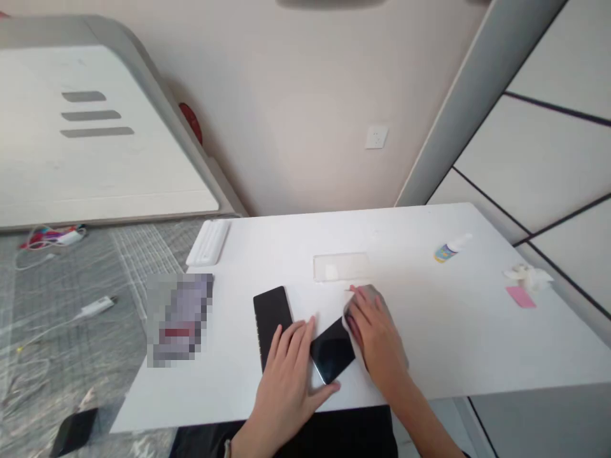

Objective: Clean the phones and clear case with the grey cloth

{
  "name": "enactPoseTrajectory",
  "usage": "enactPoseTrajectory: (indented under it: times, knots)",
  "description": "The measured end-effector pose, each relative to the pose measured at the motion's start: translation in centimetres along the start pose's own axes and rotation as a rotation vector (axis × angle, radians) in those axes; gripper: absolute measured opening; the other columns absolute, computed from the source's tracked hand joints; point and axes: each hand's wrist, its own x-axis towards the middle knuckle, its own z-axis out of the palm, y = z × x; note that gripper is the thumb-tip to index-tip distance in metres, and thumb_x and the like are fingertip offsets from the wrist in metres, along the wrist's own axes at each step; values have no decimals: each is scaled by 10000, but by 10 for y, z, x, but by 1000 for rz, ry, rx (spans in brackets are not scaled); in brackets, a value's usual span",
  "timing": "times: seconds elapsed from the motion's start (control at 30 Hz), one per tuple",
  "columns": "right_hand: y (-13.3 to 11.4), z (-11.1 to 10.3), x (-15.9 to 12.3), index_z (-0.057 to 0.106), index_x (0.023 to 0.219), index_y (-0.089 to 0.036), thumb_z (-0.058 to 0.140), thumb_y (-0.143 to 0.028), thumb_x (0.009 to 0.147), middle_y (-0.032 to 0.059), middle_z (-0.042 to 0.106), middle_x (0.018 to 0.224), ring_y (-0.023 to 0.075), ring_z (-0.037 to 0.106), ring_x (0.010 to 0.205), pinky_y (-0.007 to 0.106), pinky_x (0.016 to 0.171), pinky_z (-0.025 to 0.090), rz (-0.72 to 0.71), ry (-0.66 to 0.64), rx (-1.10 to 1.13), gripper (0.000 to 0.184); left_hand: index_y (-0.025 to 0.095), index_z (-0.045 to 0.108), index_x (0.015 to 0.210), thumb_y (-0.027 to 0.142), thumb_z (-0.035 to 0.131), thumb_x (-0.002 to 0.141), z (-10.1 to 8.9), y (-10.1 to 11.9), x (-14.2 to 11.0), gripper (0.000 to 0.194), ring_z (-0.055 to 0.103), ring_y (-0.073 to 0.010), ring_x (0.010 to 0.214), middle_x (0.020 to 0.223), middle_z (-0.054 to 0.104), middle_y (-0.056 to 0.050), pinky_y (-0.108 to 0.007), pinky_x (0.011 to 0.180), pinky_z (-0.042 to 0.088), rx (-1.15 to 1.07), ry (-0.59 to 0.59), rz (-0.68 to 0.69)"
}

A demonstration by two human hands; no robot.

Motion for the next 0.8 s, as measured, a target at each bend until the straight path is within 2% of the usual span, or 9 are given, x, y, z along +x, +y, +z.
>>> enactPoseTrajectory:
  times: [0.03, 0.1, 0.2, 0.33, 0.4, 0.53, 0.6, 0.67, 0.8]
  knots:
    - [-12, 5, -2, 519, 1555, -220, 416, -195, 1091, 100, 499, 1630, 316, 436, 1527, 587, 1260, 347, -33, -56, -25, 476, 218, 8, 1680, 467, 845, 833, 2, 0, 0, 1216, 576, -395, 1398, 1505, 590, -195, -713, 1206, 376, -16, 4, 6]
    - [-30, 10, -6, 369, 1649, -212, 462, -225, 1070, 94, 385, 1697, 338, 355, 1572, 616, 1264, 322, -109, -186, -104, 586, 211, -48, 1675, 312, 833, 835, 6, 0, 3, 1222, 621, -372, 1346, 1454, 626, -189, -697, 1197, 400, -50, 13, 13]
    - [-31, 3, -8, 143, 1709, -231, 443, -266, 1080, 82, 249, 1745, 346, 294, 1597, 648, 1238, 341, -165, -338, -282, 699, 212, -108, 1666, 253, 869, 794, 7, -1, 6, 1310, 639, -371, 1322, 1427, 641, -187, -692, 1184, 420, -102, 6, -6]
    - [-22, -6, -4, -9, 1712, -212, 442, -338, 1089, 150, 172, 1753, 416, 239, 1605, 741, 1215, 291, -14, -251, -444, 779, 238, -132, 1662, 405, 944, 751, 7, -2, 6, 1419, 663, -368, 1296, 1389, 673, -159, -679, 1182, 434, -172, 6, -34]
    - [-30, -4, -3, -7, 1713, -202, 452, -333, 1077, 153, 148, 1756, 412, 207, 1614, 729, 1224, 292, -44, -310, -430, 795, 231, -171, 1658, 374, 958, 737, 9, -3, 6, 1464, 674, -371, 1283, 1428, 658, -179, -666, 1179, 446, -171, 22, -15]
    - [-44, -10, 2, 39, 1714, -250, 458, -353, 1079, 82, 172, 1762, 349, 208, 1624, 669, 1244, 332, -127, -533, -317, 769, 171, -207, 1652, 383, 991, 689, 11, -4, 7, 1551, 697, -392, 1243, 1438, 652, -232, -651, 1146, 493, -149, 71, 26]
    - [-39, -21, 6, 24, 1713, -235, 431, -373, 1096, 88, 184, 1762, 322, 216, 1624, 646, 1258, 325, -92, -517, -234, 752, 144, -206, 1650, 448, 1012, 627, 11, -5, 7, 1619, 718, -399, 1197, 1391, 683, -233, -651, 1121, 518, -150, 82, 19]
    - [-29, -33, 4, 82, 1713, -236, 390, -351, 1113, 85, 202, 1761, 297, 219, 1624, 611, 1279, 303, -75, -439, -160, 684, 149, -218, 1647, 462, 1025, 580, 11, -5, 7, 1668, 719, -398, 1196, 1392, 687, -222, -649, 1115, 528, -161, 80, 13]
    - [-18, -37, -16, 250, 1688, -270, 388, -315, 1119, 52, 328, 1721, 278, 303, 1598, 574, 1283, 312, -180, -409, -198, 587, 213, -255, 1640, 401, 1038, 579, 11, -5, 7, 1683, 705, -382, 1224, 1417, 686, -184, -633, 1129, 522, -196, 60, -12]
